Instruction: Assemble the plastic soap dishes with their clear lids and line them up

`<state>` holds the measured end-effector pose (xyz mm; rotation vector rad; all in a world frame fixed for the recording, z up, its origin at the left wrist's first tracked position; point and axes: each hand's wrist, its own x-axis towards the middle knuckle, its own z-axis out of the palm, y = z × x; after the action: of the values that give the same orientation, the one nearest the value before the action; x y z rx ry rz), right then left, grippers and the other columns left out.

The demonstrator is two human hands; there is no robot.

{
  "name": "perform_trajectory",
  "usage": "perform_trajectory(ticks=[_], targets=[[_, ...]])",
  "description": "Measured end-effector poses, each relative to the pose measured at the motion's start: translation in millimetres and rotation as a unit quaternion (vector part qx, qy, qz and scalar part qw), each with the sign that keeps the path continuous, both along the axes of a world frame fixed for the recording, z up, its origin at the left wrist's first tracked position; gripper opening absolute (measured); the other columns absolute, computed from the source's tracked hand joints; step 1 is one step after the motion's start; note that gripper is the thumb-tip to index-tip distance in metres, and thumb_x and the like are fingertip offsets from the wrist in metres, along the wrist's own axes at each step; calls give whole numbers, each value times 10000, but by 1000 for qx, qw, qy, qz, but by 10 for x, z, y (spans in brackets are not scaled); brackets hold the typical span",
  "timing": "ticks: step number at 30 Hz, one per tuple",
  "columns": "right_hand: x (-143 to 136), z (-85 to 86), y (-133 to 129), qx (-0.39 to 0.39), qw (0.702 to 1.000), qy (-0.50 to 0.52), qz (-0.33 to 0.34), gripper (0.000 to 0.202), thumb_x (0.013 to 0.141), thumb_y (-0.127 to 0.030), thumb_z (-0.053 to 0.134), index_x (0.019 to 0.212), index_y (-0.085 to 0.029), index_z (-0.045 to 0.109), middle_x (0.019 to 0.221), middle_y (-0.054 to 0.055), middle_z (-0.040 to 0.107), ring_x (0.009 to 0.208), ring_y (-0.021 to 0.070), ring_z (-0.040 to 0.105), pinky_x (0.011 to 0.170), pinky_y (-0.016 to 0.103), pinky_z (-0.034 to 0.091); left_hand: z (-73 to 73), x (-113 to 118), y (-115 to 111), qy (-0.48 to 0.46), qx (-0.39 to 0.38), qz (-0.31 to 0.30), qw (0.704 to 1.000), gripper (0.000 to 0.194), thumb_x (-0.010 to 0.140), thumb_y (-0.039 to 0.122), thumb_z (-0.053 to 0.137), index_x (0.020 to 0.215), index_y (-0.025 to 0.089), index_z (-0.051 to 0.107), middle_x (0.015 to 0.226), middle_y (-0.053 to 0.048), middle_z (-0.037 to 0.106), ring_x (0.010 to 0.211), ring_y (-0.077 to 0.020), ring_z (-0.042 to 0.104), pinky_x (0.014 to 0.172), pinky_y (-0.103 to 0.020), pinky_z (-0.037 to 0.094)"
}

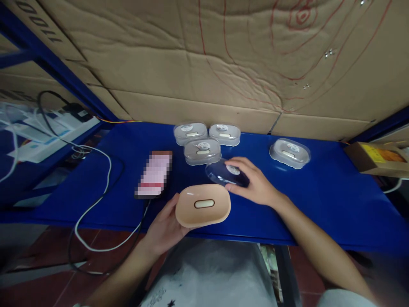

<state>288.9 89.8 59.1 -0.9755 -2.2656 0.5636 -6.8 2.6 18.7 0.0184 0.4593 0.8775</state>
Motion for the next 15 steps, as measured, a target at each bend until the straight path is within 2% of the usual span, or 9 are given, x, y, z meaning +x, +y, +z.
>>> perform_trajectory(ticks=[3,5,10,15], targets=[[-175,98,-255,-18,994,20,102,680,963,-521,741,1536,-251,494,1499,171,566,1418,316,561,1153,501,507,-11,16,-6,3,19,-13,1000,397,1112,415,492,1242,174,779,1175,-65,842,1129,-220,781,1085,-353,550],[-276,105,-390,5,991,-6,132,723,946,-550,754,1542,-234,493,1514,181,557,1446,323,534,1158,505,501,-6,31,-7,7,30,-20,999,468,1117,464,452,1325,161,741,1249,-85,819,1248,-234,733,1157,-361,488],[-407,33,-502,79,986,-71,128,692,951,-538,751,1512,-197,532,1510,184,574,1479,339,487,1182,528,462,23,60,7,7,56,-35,998,544,1144,463,345,1326,136,740,1262,-94,813,1383,-238,644,1270,-386,346],[-416,-11,-489,123,980,-83,131,645,973,-503,736,1501,-186,546,1512,182,573,1504,346,447,1186,537,447,-6,56,15,19,65,-20,997,532,1140,476,357,1327,163,744,1288,-74,805,1377,-228,643,1277,-383,330]])
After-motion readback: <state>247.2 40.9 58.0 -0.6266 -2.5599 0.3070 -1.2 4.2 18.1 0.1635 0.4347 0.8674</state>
